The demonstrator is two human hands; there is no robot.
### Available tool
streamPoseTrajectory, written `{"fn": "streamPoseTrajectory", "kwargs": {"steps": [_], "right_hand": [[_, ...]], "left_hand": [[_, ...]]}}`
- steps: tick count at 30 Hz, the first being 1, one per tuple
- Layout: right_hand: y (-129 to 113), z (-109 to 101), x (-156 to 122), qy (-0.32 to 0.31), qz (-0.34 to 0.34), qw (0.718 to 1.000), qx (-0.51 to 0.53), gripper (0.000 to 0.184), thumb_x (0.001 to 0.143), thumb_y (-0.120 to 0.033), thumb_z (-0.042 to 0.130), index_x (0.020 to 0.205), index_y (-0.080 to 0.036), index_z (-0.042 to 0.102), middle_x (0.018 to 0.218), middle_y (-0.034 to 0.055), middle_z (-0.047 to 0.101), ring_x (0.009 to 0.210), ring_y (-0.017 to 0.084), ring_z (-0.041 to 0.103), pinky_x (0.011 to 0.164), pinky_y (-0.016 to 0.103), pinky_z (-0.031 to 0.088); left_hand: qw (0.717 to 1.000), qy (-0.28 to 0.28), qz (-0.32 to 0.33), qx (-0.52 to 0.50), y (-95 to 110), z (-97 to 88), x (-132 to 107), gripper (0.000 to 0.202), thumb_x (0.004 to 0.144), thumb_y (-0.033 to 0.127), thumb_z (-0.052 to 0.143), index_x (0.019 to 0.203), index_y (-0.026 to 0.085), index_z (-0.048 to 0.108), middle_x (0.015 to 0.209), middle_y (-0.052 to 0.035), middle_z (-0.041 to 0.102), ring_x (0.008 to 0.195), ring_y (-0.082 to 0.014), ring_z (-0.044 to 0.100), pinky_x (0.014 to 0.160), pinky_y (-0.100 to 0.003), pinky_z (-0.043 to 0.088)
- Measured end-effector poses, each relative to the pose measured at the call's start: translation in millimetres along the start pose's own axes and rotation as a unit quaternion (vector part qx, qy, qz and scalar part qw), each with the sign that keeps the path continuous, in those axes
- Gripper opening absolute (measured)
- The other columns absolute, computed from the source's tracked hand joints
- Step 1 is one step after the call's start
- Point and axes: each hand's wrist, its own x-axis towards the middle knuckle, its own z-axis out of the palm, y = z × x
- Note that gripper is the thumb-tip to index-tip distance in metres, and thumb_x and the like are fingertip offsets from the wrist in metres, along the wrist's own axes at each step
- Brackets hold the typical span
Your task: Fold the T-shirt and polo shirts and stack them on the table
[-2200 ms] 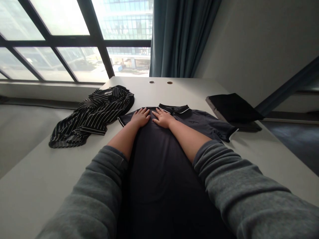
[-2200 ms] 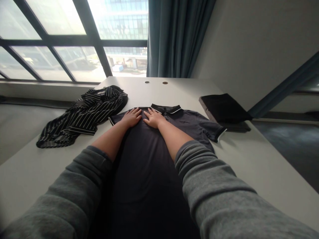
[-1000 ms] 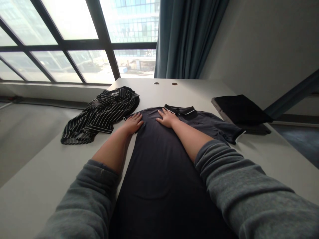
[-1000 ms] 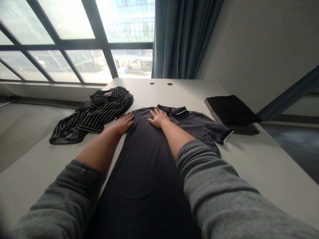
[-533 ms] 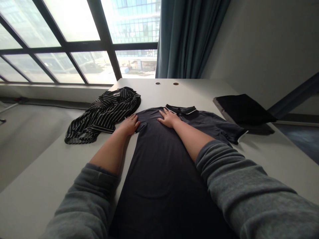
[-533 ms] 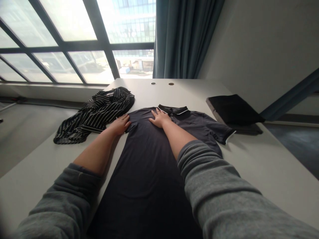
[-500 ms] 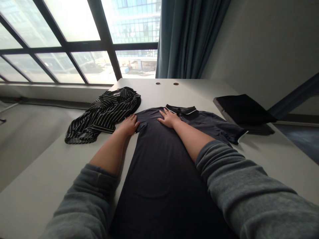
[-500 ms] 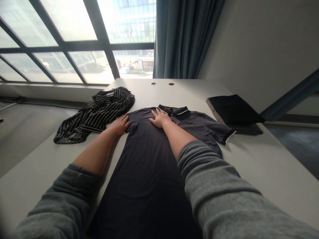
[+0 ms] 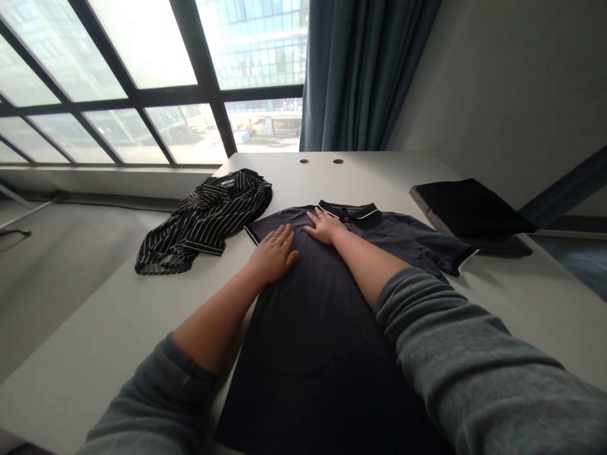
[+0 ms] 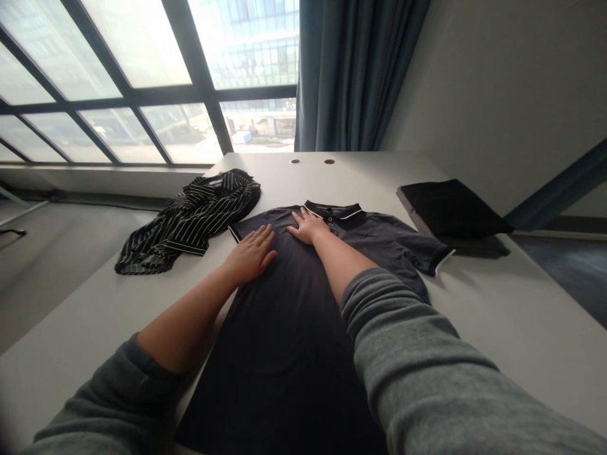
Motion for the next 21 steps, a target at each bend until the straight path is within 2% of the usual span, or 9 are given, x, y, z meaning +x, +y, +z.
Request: {"fn": "streamPoseTrajectory", "kwargs": {"steps": [2,4,8,14,21], "right_hand": [[-0.2,0.2,0.0,0.001,-0.001,1.0,-0.002,0.085,0.101,-0.074,0.034,0.171,-0.027,0.023,0.179,0.0102,0.008,0.163,0.035,0.018,0.129,0.053,0.023],[-0.6,0.2,-0.6,0.003,-0.002,1.0,-0.003,0.085,0.101,-0.074,0.034,0.171,-0.027,0.024,0.179,0.0103,0.009,0.163,0.035,0.019,0.129,0.053,0.023],[-1.1,0.5,-1.6,0.006,-0.003,1.0,-0.005,0.085,0.101,-0.074,0.034,0.171,-0.026,0.024,0.179,0.0102,0.01,0.163,0.034,0.019,0.129,0.051,0.023],[0.3,1.8,-0.3,0.006,-0.002,1.0,-0.004,0.087,0.1,-0.077,0.032,0.171,-0.029,0.023,0.179,0.0086,0.011,0.163,0.034,0.019,0.128,0.053,0.025],[0.3,0.7,-0.6,0.003,-0.002,1.0,-0.001,0.086,0.101,-0.075,0.033,0.171,-0.028,0.023,0.179,0.0091,0.01,0.163,0.035,0.018,0.129,0.053,0.025]], "left_hand": [[0.999,-0.041,0.02,-0.014,19.9,6.9,-7.3,0.073,0.107,0.054,0.032,0.166,0.012,0.035,0.175,-0.0134,0.024,0.163,-0.0275,0.019,0.134,-0.042,0.017],[0.997,-0.07,0.01,-0.035,30.7,15.6,-13.3,0.074,0.106,0.055,0.033,0.167,0.014,0.034,0.174,-0.013,0.025,0.163,-0.0288,0.021,0.133,-0.043,0.021],[0.996,-0.065,-0.022,-0.063,34.2,25.4,-23.8,0.072,0.107,0.056,0.034,0.169,0.021,0.03,0.175,-0.0098,0.022,0.163,-0.0313,0.019,0.133,-0.05,0.023],[0.995,-0.06,-0.007,-0.074,40.0,18.8,-54.8,0.071,0.106,0.059,0.037,0.17,0.028,0.029,0.175,-0.0072,0.022,0.163,-0.0301,0.018,0.133,-0.053,0.023],[0.994,-0.05,0.017,-0.091,61.7,9.8,-117.8,0.072,0.106,0.06,0.039,0.17,0.027,0.029,0.175,-0.0078,0.02,0.163,-0.0296,0.019,0.133,-0.053,0.025]]}}
